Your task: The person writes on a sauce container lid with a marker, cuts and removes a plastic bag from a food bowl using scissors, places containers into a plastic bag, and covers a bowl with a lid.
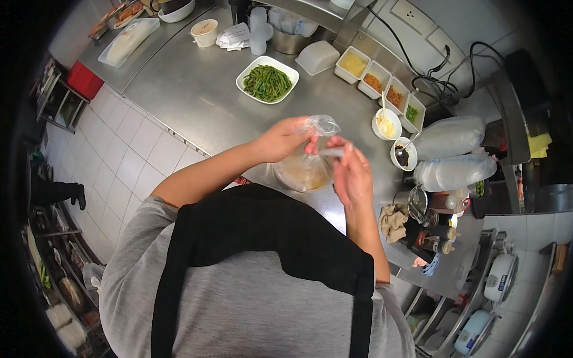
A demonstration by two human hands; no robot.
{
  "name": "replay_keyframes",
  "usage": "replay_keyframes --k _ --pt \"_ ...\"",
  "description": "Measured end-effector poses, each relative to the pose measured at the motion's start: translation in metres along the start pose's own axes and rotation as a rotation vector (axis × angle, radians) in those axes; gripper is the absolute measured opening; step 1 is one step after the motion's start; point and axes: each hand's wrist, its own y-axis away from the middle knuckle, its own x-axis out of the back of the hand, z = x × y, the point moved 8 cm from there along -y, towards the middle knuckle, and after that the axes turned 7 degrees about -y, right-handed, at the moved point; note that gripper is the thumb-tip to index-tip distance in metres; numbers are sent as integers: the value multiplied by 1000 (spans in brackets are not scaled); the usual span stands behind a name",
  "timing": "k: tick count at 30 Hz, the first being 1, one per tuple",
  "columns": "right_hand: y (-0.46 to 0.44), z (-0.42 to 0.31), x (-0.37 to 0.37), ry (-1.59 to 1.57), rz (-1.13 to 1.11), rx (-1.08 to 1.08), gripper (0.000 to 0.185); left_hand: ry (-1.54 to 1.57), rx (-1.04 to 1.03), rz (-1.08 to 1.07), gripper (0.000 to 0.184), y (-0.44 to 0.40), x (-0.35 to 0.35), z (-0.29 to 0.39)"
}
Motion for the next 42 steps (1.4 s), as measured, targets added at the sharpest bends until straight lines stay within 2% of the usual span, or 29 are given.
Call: replay_keyframes --k 3,5,6,8,12,14,17,27,30,33,36,39,42 --pt "-8 0 -14 -394 -14 -29 33 -177 39 -65 19 -4 -6 27" --pt "-20 -2 -9 -347 -113 19 34 -265 19 -117 18 -1 -11 44" --pt "-24 -3 -10 -324 -166 43 35 -207 56 -93 18 0 -10 39" --pt "-25 1 -13 -210 -234 31 36 -89 129 -40 19 4 -8 25" --pt "-34 30 1 218 -247 21 35 -392 22 28 17 6 3 -10" --pt "-34 38 7 222 -262 -7 35 -652 -84 72 14 9 10 -18" --pt "-31 47 12 307 -338 11 35 -821 -89 55 12 19 15 -18" --pt "-22 57 16 678 -432 80 34 -945 -71 5 12 35 23 -32" --pt "-16 50 7 885 -468 173 25 -998 -50 -44 10 34 19 -36" --pt "-9 34 -6 1118 -444 280 16 -1033 -73 -85 13 32 12 -38" --pt "-8 31 -5 1203 -376 225 19 -1046 -120 -86 17 34 -1 -27" --pt "4 35 -20 1523 -540 477 17 -1071 -98 -49 14 33 -1 -30" --pt "-2 33 -8 1846 -555 264 12 -1095 -53 -19 14 33 -1 -35"
